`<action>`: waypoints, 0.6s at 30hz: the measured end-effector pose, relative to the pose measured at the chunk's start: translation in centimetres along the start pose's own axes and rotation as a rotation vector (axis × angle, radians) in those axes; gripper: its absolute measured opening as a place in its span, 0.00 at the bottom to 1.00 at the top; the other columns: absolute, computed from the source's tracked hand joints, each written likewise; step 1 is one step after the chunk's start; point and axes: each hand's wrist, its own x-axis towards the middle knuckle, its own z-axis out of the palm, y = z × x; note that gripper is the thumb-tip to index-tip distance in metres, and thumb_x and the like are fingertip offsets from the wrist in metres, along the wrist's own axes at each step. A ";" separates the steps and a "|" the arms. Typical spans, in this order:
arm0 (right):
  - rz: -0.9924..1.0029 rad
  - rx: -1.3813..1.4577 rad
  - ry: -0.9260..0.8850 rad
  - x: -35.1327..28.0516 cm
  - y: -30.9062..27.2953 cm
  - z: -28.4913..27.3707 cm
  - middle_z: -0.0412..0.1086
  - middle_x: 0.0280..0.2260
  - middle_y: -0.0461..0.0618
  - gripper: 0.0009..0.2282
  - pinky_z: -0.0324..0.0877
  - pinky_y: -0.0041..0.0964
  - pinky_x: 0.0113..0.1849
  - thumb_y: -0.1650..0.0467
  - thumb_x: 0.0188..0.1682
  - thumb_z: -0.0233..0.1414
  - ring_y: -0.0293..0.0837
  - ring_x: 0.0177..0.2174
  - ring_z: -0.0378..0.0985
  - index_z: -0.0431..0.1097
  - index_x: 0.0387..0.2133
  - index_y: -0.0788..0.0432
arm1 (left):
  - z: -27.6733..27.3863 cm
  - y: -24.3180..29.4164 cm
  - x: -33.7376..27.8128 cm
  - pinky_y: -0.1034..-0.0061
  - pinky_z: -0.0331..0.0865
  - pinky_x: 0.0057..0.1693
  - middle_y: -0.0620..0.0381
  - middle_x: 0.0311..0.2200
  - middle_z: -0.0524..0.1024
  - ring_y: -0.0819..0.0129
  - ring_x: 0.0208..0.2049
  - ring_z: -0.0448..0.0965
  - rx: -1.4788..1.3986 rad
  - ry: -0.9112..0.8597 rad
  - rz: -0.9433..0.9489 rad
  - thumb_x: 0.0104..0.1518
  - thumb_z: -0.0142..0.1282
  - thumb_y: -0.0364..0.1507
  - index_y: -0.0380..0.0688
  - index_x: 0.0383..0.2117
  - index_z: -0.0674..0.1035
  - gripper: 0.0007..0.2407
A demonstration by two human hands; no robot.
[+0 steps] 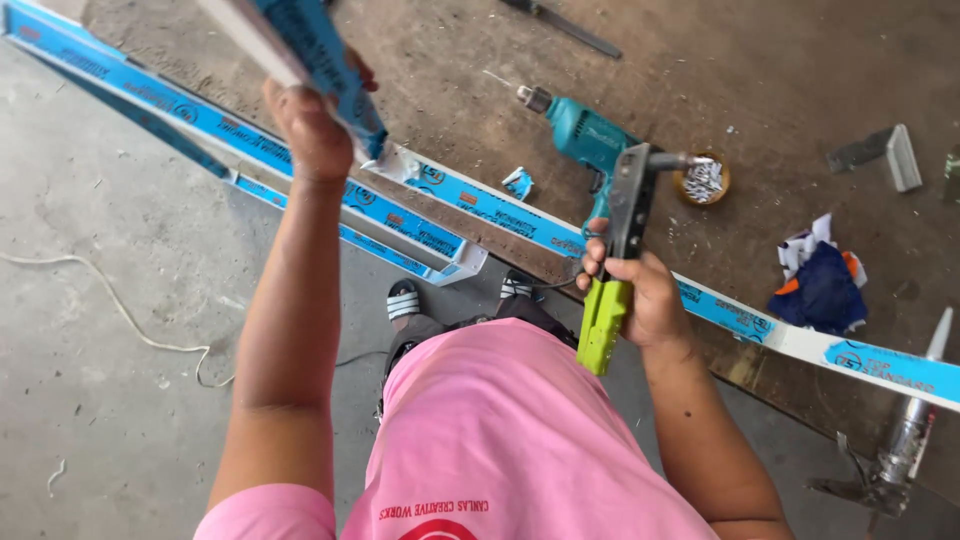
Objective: Assembling aluminum frame sections by drilling holes and installing rivets with a hand riveter.
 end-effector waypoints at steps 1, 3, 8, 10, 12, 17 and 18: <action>-0.043 -0.055 0.032 -0.1 0.2 0.8 0.64 0.36 0.48 0.22 0.67 0.35 0.37 0.74 0.43 0.55 0.40 0.34 0.68 0.62 0.54 0.62 | 0.1 -0.1 0.1 0.66 0.76 0.34 0.42 0.26 0.77 0.57 0.27 0.80 -0.003 0.023 0.012 0.51 0.57 0.63 0.30 0.31 0.78 0.36; -0.078 -0.108 0.055 -0.3 0.9 1.6 0.64 0.36 0.47 0.21 0.67 0.34 0.36 0.77 0.41 0.55 0.40 0.34 0.68 0.64 0.51 0.61 | 0.3 0.2 0.2 0.67 0.76 0.33 0.42 0.25 0.77 0.57 0.26 0.80 0.003 0.052 0.026 0.51 0.58 0.62 0.27 0.29 0.79 0.37; -0.124 -0.650 0.411 -0.4 1.7 2.2 0.63 0.27 0.37 0.13 0.58 0.22 0.28 0.60 0.52 0.55 0.30 0.25 0.62 0.76 0.43 0.53 | 1.0 0.7 0.8 0.67 0.76 0.33 0.45 0.27 0.76 0.60 0.28 0.79 0.029 -0.040 0.066 0.55 0.50 0.64 0.33 0.32 0.77 0.36; -0.036 -0.652 0.427 -1.3 1.4 0.7 0.65 0.26 0.40 0.15 0.64 0.24 0.26 0.63 0.51 0.55 0.33 0.23 0.65 0.74 0.49 0.55 | 1.0 0.5 0.7 0.67 0.75 0.33 0.44 0.25 0.76 0.59 0.26 0.78 0.018 -0.011 0.043 0.53 0.52 0.65 0.31 0.29 0.77 0.37; 0.053 -0.653 0.441 -2.9 -1.3 -0.3 0.67 0.26 0.44 0.19 0.69 0.27 0.24 0.66 0.51 0.56 0.37 0.20 0.68 0.73 0.55 0.57 | 1.1 0.4 0.9 0.68 0.75 0.32 0.42 0.24 0.76 0.59 0.25 0.78 0.007 0.021 0.022 0.51 0.54 0.65 0.30 0.26 0.77 0.38; 0.760 -0.880 0.434 -7.6 -11.0 0.5 0.61 0.17 0.58 0.28 0.56 0.38 0.14 0.68 0.48 0.51 0.46 0.10 0.58 0.66 0.66 0.42 | 1.1 1.1 1.3 0.67 0.75 0.33 0.42 0.23 0.76 0.57 0.25 0.79 0.108 -0.026 0.063 0.54 0.47 0.67 0.28 0.27 0.77 0.40; 0.759 -0.882 0.445 -8.3 -10.8 0.0 0.61 0.17 0.58 0.28 0.56 0.38 0.14 0.68 0.48 0.51 0.46 0.10 0.58 0.66 0.66 0.42 | 1.4 1.1 0.8 0.67 0.75 0.33 0.42 0.23 0.76 0.57 0.25 0.79 0.097 -0.025 0.061 0.54 0.47 0.67 0.28 0.27 0.77 0.40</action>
